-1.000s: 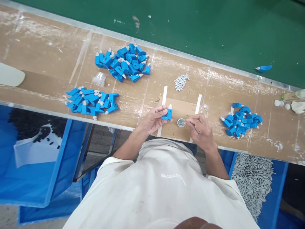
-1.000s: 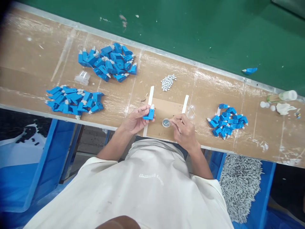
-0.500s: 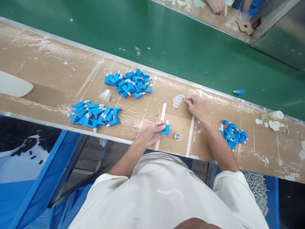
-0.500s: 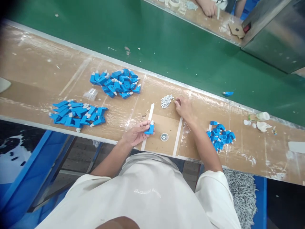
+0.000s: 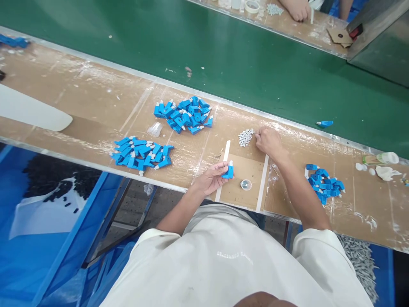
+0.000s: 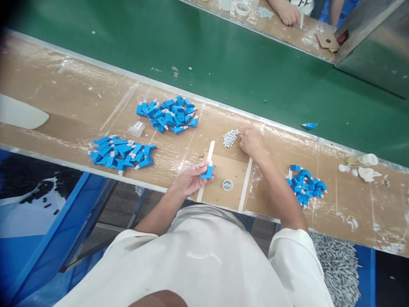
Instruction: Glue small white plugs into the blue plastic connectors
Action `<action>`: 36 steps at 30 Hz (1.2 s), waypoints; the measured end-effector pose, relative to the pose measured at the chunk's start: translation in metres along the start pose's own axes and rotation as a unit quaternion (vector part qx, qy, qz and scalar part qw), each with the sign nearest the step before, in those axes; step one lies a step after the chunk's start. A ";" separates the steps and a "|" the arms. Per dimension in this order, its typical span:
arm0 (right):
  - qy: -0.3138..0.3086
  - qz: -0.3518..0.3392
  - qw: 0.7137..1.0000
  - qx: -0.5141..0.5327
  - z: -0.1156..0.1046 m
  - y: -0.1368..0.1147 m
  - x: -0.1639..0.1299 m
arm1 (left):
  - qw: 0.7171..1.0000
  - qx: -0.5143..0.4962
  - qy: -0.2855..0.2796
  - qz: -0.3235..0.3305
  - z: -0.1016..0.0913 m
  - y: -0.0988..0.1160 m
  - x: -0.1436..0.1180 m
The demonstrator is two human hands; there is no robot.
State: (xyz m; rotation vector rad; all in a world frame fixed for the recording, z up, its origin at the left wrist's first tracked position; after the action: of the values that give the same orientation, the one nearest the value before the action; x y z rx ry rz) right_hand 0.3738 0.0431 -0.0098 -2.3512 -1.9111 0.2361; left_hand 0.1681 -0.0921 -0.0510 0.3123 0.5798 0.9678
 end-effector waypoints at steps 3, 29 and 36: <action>0.003 0.017 0.999 0.028 -0.007 0.007 -0.007 | 1.000 -0.011 0.012 0.010 -0.001 0.001 0.001; -0.113 -0.035 0.824 0.554 -0.061 -0.033 -0.172 | 0.997 0.041 -0.048 0.040 0.057 0.010 -0.021; 0.039 -0.249 0.891 0.378 -0.093 -0.048 -0.179 | 0.996 -0.004 -0.018 -0.090 0.061 0.004 -0.030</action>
State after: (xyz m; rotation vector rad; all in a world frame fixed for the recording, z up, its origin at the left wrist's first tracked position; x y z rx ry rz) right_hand 0.3094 -0.1203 0.1004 -1.3141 -1.8388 0.6731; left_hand 0.1885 -0.1147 0.0099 0.2651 0.5603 0.7883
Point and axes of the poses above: each hand's wrist, its own x-axis towards the middle knuckle, its own z-axis out of the palm, y = z × x, the point moved 7 cm from there along x, towards the middle knuckle, and after that the axes turned 15 degrees about z, right-handed, at the moved point
